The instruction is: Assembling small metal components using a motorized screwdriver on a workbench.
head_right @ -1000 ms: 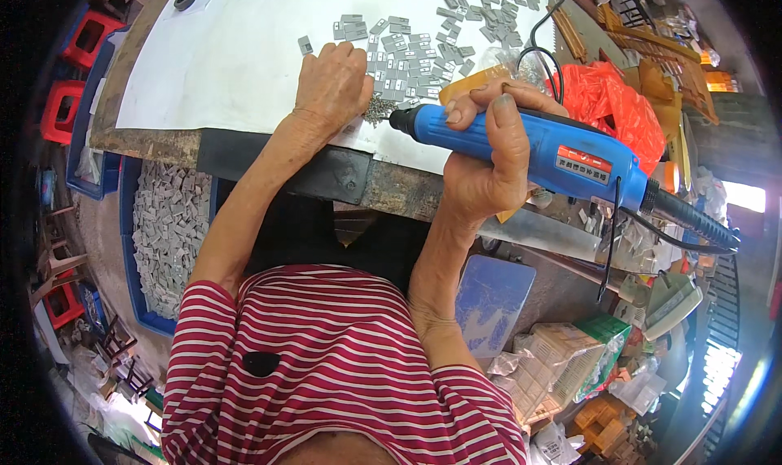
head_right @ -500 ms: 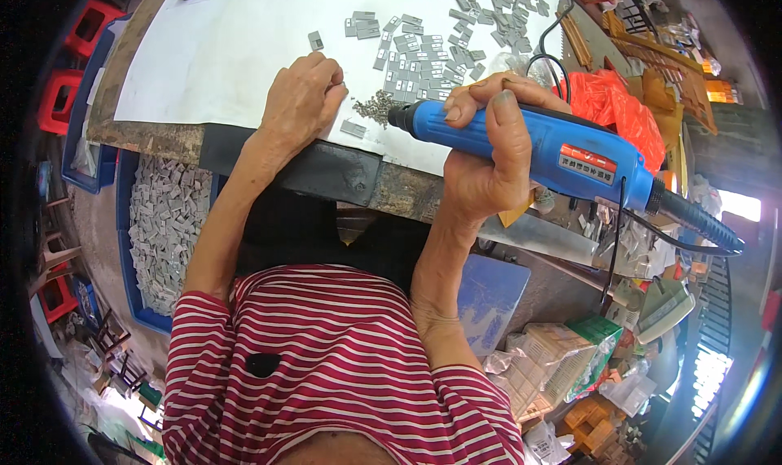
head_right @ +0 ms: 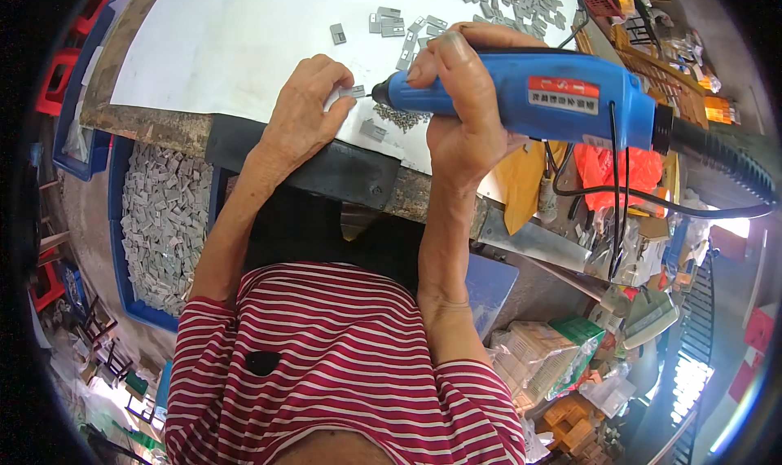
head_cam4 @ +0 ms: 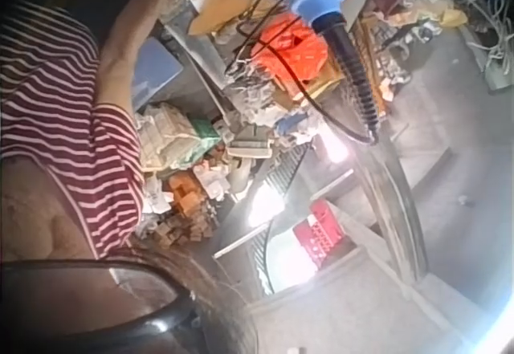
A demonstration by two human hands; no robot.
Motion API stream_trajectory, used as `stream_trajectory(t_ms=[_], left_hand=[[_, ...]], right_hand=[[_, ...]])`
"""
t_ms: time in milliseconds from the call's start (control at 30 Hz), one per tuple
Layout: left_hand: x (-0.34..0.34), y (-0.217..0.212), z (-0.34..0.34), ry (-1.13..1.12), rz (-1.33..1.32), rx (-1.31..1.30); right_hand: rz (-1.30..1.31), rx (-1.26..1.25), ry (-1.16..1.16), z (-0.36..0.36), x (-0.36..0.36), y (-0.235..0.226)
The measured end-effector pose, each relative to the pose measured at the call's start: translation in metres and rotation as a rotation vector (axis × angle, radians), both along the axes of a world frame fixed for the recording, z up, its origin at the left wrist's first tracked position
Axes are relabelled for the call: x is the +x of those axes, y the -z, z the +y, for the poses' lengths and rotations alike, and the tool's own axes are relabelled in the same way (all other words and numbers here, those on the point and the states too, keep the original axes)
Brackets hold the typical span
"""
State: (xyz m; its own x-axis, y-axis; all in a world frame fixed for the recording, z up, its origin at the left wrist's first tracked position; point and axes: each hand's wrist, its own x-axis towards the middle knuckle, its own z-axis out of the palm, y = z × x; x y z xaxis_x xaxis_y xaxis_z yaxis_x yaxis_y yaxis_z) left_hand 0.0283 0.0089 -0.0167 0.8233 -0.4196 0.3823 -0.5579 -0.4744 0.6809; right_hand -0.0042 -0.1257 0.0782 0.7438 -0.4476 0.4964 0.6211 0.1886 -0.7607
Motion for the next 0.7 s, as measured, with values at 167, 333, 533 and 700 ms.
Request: stream_trajectory(t_ms=[167, 333, 533, 700], left_hand=[[0.001, 0.003, -0.001, -0.003, 0.002, -0.041], [0.001, 0.003, 0.0, 0.012, 0.027, -0.062], [0.0, -0.001, -0.001, 0.008, 0.073, -0.034], [0.001, -0.001, -0.001, 0.0, 0.073, -0.013]], right_hand=[[0.007, -0.097, -0.05, 0.008, 0.012, -0.002], [0.029, -0.123, -0.061, 0.016, 0.017, -0.001], [0.067, -0.154, -0.068, 0.02, 0.021, 0.002], [0.065, -0.216, -0.052, 0.021, 0.023, 0.003]])
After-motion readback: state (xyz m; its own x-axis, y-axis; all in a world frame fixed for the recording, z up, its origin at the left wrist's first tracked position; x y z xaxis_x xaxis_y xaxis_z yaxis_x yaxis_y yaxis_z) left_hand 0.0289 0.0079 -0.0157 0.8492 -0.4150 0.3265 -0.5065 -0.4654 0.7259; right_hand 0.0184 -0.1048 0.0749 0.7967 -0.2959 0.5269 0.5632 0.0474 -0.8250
